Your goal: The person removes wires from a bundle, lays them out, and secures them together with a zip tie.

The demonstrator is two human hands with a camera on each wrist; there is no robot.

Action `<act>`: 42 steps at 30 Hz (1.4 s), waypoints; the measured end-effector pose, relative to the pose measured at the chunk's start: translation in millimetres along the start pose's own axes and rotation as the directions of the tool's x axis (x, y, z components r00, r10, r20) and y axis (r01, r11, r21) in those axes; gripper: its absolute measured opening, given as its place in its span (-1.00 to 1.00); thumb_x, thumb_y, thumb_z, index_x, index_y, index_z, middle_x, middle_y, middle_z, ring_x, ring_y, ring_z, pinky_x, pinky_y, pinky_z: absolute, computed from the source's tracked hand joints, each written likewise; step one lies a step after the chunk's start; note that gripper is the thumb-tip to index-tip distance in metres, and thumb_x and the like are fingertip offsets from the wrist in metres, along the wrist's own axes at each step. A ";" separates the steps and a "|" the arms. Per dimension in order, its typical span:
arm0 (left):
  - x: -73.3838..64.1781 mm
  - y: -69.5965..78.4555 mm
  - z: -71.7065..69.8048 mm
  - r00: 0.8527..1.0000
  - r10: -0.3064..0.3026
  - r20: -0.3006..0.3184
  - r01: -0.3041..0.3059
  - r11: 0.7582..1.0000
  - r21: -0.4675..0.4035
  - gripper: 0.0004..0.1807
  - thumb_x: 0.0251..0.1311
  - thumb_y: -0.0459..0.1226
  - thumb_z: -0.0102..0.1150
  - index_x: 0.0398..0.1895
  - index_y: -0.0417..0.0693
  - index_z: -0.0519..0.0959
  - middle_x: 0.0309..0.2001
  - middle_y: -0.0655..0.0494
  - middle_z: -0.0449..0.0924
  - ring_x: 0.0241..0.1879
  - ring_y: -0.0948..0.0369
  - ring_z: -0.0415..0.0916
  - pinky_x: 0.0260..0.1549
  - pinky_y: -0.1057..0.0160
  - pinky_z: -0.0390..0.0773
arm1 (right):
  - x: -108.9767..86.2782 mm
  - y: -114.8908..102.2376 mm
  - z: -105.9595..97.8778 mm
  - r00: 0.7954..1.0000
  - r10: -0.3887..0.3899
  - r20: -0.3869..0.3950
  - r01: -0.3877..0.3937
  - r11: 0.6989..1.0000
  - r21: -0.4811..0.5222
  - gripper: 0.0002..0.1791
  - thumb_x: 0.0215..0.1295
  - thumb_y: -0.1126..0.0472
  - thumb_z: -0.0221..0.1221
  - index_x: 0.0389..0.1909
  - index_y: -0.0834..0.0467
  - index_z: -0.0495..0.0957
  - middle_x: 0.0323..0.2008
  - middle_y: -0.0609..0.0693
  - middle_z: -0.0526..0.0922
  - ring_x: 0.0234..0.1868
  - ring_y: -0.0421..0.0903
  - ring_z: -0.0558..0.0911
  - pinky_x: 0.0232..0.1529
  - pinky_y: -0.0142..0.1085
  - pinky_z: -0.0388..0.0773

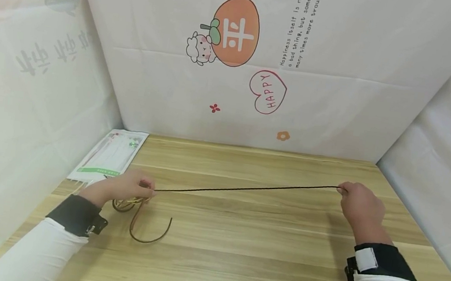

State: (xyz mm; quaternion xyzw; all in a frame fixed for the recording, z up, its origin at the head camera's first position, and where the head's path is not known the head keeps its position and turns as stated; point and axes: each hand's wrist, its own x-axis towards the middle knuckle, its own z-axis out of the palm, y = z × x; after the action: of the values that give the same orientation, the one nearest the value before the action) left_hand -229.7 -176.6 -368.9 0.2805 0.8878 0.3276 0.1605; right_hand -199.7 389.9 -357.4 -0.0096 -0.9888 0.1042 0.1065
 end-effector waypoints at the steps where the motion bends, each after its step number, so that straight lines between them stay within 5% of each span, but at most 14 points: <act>1: -0.4 0.0 -0.6 1.000 0.001 0.009 -0.001 1.000 -0.010 -0.81 0.28 -0.32 0.12 -0.50 -0.13 0.60 -0.57 0.24 0.47 -0.51 0.26 0.34 -0.40 0.25 0.35 | -0.3 0.0 -0.5 1.000 0.003 0.001 -0.003 1.000 0.000 -0.74 0.40 0.22 0.06 -0.05 0.30 0.57 -0.09 0.42 0.57 -0.26 0.35 0.59 -0.59 -0.04 0.40; 10: -1.9 -0.5 -5.2 0.999 -0.044 0.003 0.044 0.999 -0.028 -0.82 0.27 -0.30 0.13 -0.38 -0.23 0.65 -0.51 0.18 0.57 -0.46 0.23 0.39 -0.35 0.22 0.38 | -0.6 1.7 -2.8 0.999 0.027 0.025 -0.027 1.000 -0.003 -0.73 0.42 0.21 0.02 -0.02 0.28 0.55 -0.04 0.43 0.55 -0.19 0.37 0.57 -0.57 -0.01 0.41; 21: -6.1 -3.4 -9.0 0.998 -0.060 -0.001 0.060 0.998 -0.011 -0.59 0.27 -0.17 0.15 -0.72 0.00 0.32 -0.67 0.24 0.18 -0.63 0.24 0.09 -0.53 0.28 0.16 | 0.8 5.2 -6.9 0.999 0.034 0.008 -0.034 0.999 0.005 -0.72 0.44 0.18 0.01 -0.01 0.25 0.56 -0.06 0.42 0.56 -0.19 0.42 0.55 -0.53 0.09 0.39; 27: -9.6 -6.8 -11.8 0.999 -0.025 0.032 0.027 0.999 -0.037 -0.76 0.25 -0.28 0.12 -0.61 -0.07 0.51 -0.57 0.20 0.35 -0.53 0.23 0.25 -0.44 0.24 0.28 | -0.1 7.1 -7.2 0.999 0.047 0.023 -0.046 0.999 -0.013 -0.72 0.43 0.20 0.02 -0.02 0.27 0.55 -0.06 0.41 0.57 -0.17 0.42 0.55 -0.49 0.10 0.39; 34: -14.9 -4.6 -17.1 0.998 -0.015 0.061 0.017 0.999 -0.029 -0.79 0.29 -0.28 0.12 -0.25 -0.22 0.70 -0.26 0.11 0.65 -0.29 0.25 0.51 -0.24 0.20 0.50 | -0.2 12.6 -5.9 0.998 0.059 0.020 -0.059 0.998 -0.012 -0.72 0.44 0.20 -0.01 -0.02 0.29 0.54 -0.06 0.43 0.56 -0.21 0.42 0.56 -0.55 0.02 0.37; 42: -14.9 0.9 -15.4 0.997 -0.052 0.065 0.059 0.993 -0.103 -0.79 0.30 -0.43 0.01 -0.21 -0.37 0.64 -0.43 0.05 0.62 -0.37 0.26 0.49 -0.27 0.22 0.49 | -0.5 17.4 -3.9 0.998 0.059 0.010 -0.059 0.998 -0.026 -0.71 0.44 0.18 0.01 -0.02 0.30 0.54 -0.09 0.44 0.56 -0.28 0.37 0.57 -0.56 0.00 0.37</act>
State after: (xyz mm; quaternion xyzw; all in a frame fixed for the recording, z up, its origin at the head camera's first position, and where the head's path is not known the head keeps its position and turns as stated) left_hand -224.7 -192.7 -355.5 0.2569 0.8714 0.3604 0.2115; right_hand -198.4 407.7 -357.4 -0.0395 -0.9899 0.0945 0.0980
